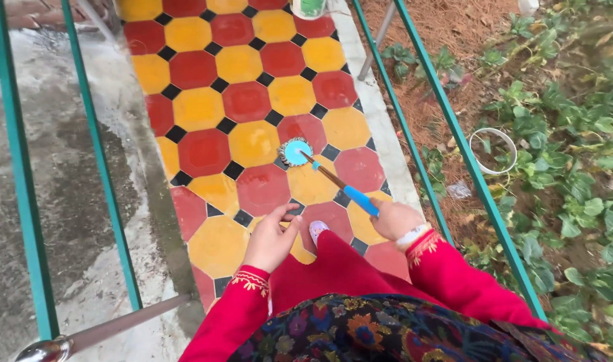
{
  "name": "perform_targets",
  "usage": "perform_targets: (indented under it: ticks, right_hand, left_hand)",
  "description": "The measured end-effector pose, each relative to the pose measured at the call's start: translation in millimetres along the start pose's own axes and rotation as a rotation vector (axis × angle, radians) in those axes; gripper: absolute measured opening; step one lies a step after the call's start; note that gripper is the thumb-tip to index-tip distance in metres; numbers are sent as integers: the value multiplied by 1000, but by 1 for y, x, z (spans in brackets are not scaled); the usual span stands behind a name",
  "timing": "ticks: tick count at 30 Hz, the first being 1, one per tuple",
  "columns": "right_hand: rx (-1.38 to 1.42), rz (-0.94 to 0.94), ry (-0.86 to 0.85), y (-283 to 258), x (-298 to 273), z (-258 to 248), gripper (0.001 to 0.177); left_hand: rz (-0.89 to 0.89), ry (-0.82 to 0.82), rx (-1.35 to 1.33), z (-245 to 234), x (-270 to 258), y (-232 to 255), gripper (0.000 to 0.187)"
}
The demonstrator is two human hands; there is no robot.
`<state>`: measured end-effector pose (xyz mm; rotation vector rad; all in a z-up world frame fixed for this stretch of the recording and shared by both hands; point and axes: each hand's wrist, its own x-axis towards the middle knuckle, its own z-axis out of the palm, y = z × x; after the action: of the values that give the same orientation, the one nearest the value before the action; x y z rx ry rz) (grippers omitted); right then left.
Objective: Mopping a tiled outdoor walkway using a small round mop, moving slowly along the path.
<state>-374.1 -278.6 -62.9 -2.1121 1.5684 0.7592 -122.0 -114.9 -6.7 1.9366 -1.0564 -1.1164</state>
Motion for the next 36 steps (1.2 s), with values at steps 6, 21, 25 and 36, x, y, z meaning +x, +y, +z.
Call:
perform_targets:
  ticks: [6,21,25,36]
  right_hand:
    - [19,15,-25,-18,-17,17,60]
    - [16,-97,20,-29,145,-35,63]
    - [76,-135,42,-58,123,-96,60]
    - [48,-72,7,-56,82,-122,60]
  left_hand:
    - [-19,-30,-37,3,3,-4,38]
    - [-145,226,-81,-13,29,21,39]
    - [-152,302,-69,-8,30,30,39]
    - [-106,330,-49,-9,13,21,36]
